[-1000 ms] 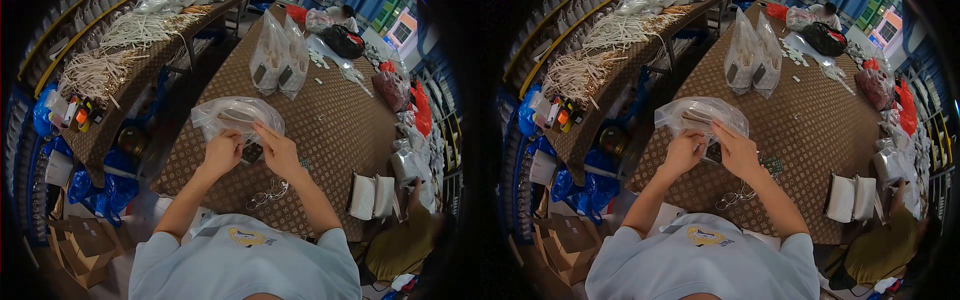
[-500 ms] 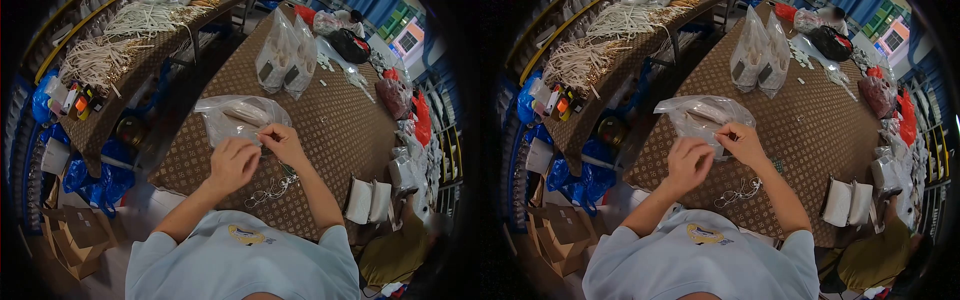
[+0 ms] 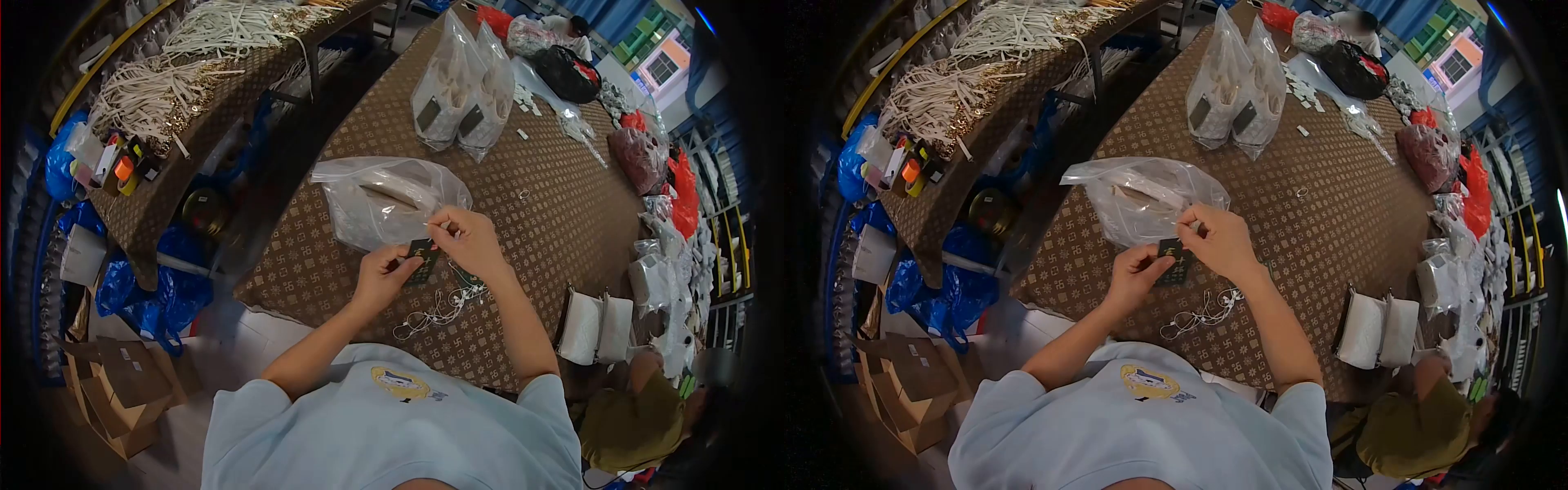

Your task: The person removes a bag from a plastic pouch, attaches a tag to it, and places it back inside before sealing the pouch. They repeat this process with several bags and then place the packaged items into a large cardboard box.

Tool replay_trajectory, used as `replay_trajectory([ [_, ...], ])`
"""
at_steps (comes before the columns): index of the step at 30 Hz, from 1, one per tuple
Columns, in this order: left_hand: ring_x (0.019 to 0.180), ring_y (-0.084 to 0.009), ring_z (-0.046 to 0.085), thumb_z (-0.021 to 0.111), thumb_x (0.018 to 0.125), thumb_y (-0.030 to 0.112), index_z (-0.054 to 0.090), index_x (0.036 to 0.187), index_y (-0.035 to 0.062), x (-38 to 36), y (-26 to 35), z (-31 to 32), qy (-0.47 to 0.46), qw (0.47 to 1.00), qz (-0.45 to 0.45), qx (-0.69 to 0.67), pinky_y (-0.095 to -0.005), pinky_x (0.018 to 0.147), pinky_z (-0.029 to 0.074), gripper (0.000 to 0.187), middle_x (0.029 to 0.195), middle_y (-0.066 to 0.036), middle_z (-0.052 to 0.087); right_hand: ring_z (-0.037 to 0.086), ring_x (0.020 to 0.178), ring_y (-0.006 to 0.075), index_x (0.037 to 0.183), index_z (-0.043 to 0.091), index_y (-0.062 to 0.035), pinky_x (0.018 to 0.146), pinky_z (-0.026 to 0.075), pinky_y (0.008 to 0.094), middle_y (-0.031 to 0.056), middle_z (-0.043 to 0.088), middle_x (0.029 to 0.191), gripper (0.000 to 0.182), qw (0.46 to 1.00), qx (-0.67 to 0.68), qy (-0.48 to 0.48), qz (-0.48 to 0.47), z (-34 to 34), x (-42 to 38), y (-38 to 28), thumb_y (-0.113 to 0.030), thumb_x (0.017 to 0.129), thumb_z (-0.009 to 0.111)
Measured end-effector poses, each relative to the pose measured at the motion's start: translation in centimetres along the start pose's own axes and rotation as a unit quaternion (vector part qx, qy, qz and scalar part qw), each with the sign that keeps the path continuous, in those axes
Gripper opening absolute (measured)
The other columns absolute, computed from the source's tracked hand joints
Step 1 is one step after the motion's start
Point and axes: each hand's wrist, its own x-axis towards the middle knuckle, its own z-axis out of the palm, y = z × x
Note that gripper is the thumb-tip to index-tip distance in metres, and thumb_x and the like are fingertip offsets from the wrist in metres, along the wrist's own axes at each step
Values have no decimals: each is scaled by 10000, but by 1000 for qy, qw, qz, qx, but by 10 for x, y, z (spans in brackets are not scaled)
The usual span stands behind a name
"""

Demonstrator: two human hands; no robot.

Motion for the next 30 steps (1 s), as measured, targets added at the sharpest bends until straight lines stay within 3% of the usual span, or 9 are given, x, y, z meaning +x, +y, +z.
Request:
replay_trajectory([
  [4, 636, -58, 519, 657, 840, 84, 648, 946, -7, -9, 17, -16, 21, 995, 26, 99, -225, 559, 418, 140, 824, -12, 625, 573, 599, 80, 876, 592, -22, 542, 449, 240, 48, 608, 703, 80, 1000, 15, 16, -21, 8, -3, -3, -83, 840, 629],
  [10, 633, -34, 517, 559, 918, 130, 620, 1107, 73, 6, 42, -13, -40, 938, -225, -260, -192, 527, 402, 206, 859, 23, 621, 516, 573, 38, 889, 569, -16, 506, 416, 192, 6, 563, 674, 19, 995, 46, 5, -85, 12, 3, 5, -30, 883, 581],
  [15, 640, -20, 522, 488, 955, 124, 608, 1110, 94, 13, 35, -8, -63, 964, -160, -202, -185, 505, 389, 198, 864, 34, 630, 573, 618, 103, 898, 573, -21, 541, 448, 248, 52, 598, 730, 46, 991, 28, 8, -133, 9, 1, 6, -37, 864, 599],
  [19, 612, -33, 522, 553, 922, 143, 634, 1023, 81, 13, 25, -12, -76, 971, -122, -192, -221, 506, 415, 143, 802, 23, 632, 556, 609, 99, 863, 590, -21, 536, 440, 242, 46, 603, 750, 58, 994, 2, -9, -113, 5, -1, -4, -56, 839, 629],
  [21, 553, -101, 564, 639, 845, 156, 655, 921, 83, 13, 37, -18, -75, 992, 10, 104, -278, 500, 443, 106, 728, -22, 632, 547, 598, 98, 850, 596, -21, 531, 435, 237, 42, 603, 744, 66, 989, -45, 5, -142, 5, -2, -8, -64, 828, 641],
  [22, 553, -101, 564, 639, 845, 156, 655, 921, 83, 13, 47, -17, -75, 992, 10, 104, -278, 500, 443, 106, 728, -22, 632, 542, 590, 98, 838, 601, -22, 526, 429, 232, 40, 602, 731, 74, 991, 14, 3, -130, 6, -2, -10, -72, 814, 650],
  [24, 568, -203, 608, 684, 771, 165, 667, 886, 86, 14, 66, -18, -70, 894, 191, 400, -307, 507, 464, 140, 742, -79, 643, 538, 581, 99, 826, 605, -23, 522, 424, 227, 37, 600, 719, 82, 990, 75, -1, -117, 7, -2, -11, -80, 800, 659],
  [28, 627, -267, 621, 664, 758, 148, 677, 917, 100, 16, 72, -21, -90, 862, 174, 468, -303, 543, 488, 166, 800, -102, 658, 521, 605, 68, 830, 612, -32, 529, 398, 205, 15, 600, 730, 58, 993, 53, -86, -68, -1, 0, -12, -62, 797, 648],
  [30, 614, -188, 636, 644, 814, 144, 673, 949, 74, 15, 65, -25, -63, 938, 110, 322, -262, 563, 491, 154, 810, -75, 677, 514, 642, 40, 837, 614, -33, 545, 382, 189, 2, 601, 757, 40, 991, 9, -107, -73, -4, 1, -11, -45, 806, 636],
])
